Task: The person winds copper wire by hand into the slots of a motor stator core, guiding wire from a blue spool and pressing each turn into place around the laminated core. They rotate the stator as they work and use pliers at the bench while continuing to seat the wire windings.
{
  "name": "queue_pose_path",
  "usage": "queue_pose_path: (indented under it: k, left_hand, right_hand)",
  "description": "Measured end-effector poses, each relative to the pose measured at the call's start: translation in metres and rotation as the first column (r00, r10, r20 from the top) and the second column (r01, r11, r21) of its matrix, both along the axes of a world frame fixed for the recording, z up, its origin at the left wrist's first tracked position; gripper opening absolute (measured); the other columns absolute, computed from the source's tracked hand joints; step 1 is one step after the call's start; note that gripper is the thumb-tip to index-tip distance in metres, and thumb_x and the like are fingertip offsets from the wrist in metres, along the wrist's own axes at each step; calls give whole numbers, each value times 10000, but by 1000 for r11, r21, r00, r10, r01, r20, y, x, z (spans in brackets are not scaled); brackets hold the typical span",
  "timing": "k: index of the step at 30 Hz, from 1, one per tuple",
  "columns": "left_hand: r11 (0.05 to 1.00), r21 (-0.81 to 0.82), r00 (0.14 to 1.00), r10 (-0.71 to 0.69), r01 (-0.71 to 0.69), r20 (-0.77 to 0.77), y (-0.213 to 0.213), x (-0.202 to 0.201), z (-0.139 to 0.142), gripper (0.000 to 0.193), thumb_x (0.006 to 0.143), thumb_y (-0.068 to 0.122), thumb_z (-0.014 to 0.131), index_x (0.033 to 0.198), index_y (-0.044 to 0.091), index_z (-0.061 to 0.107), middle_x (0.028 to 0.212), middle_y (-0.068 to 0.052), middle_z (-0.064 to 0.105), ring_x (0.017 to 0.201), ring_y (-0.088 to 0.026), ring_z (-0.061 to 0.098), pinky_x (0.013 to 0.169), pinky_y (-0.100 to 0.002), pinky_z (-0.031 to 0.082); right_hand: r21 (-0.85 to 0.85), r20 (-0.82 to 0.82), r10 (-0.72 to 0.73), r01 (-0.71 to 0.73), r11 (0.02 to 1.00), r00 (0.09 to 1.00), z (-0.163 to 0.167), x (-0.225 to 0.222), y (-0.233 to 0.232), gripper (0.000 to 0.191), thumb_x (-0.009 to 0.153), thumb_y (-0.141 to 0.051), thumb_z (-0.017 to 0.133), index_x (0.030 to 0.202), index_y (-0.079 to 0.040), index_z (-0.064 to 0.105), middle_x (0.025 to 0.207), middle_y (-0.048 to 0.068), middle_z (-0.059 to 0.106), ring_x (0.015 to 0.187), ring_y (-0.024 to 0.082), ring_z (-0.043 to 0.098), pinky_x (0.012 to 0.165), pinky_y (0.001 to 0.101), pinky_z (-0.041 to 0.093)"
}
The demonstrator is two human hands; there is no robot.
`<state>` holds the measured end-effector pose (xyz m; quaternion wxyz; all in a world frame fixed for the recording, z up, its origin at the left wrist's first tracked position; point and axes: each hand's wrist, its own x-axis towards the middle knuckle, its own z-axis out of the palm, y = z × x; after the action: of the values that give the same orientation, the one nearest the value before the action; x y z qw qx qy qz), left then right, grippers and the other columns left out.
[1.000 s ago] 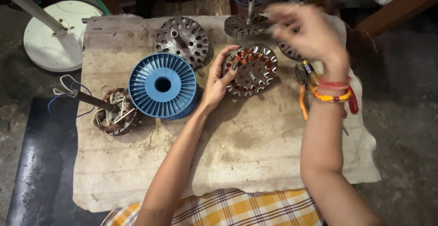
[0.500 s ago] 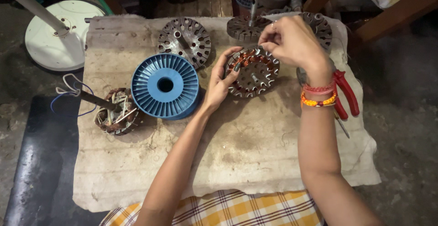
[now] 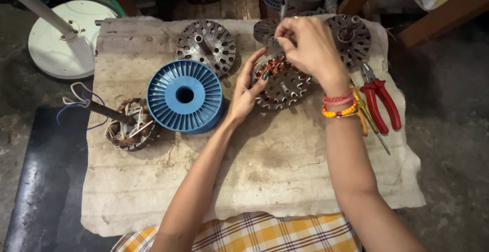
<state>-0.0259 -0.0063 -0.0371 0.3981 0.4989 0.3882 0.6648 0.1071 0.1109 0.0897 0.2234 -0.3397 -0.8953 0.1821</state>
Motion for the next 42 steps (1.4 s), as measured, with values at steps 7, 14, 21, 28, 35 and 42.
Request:
queue_pose_path:
  k: [7, 14, 21, 28, 35, 42]
  left_hand:
    - [999, -54, 999, 0, 2, 36, 4, -1, -18, 606, 991, 10, 597, 1559, 76, 395, 1515, -106, 508, 1405, -216, 483, 1203, -362, 384]
    - [1000, -21, 998, 15, -13, 57, 4, 0, -20, 574, 1022, 26, 595, 1543, 84, 364, 1449, -72, 503, 1384, -183, 459, 1186, -324, 352]
    - [1000, -2, 998, 0, 1, 59, -1, 1, -6, 544, 1001, -4, 596, 1508, 78, 415, 1473, -77, 494, 1406, -197, 463, 1203, -346, 359]
    - [1000, 11, 999, 23, -22, -23, -2, -1, -1, 516, 978, -24, 585, 1476, 65, 486, 1513, -93, 515, 1449, -211, 460, 1237, -359, 338]
    - [1000, -11, 1000, 3, -3, 4, -3, 0, 1, 525, 971, -20, 576, 1480, 76, 491, 1506, -77, 527, 1435, -216, 477, 1226, -363, 366]
    - [1000, -13, 1000, 19, -19, -21, -5, 0, 3, 535, 975, -18, 570, 1493, 94, 494, 1517, -76, 525, 1418, -217, 491, 1209, -369, 385]
  right_hand:
    - [-59, -127, 227, -236, 970, 966, -1, -14, -12, 127, 935, -7, 676, 1011, -49, 769, 837, 65, 757, 689, 98, 678, 675, 265, 554]
    - [-240, -74, 207, -219, 946, 975, 16, -7, -21, 94, 932, -24, 689, 1001, -11, 751, 652, 19, 642, 542, 80, 486, 503, 273, 355]
    - [-299, -116, 218, -243, 923, 969, 18, 3, -12, 78, 922, -9, 699, 987, -16, 741, 689, -19, 631, 603, 22, 502, 521, 226, 380]
    - [-261, -145, 177, -210, 942, 973, 20, 9, -6, 95, 920, 5, 706, 1002, -21, 747, 758, -5, 670, 640, 34, 533, 553, 222, 399]
    - [-364, -158, 345, -379, 851, 925, 23, 22, 0, 124, 923, 16, 681, 1024, -25, 741, 824, -12, 698, 686, 35, 600, 589, 210, 491]
    - [-424, 197, 97, -5, 906, 976, 17, 78, 32, 170, 874, -61, 705, 1032, -55, 768, 865, 63, 757, 750, 145, 654, 679, 315, 507]
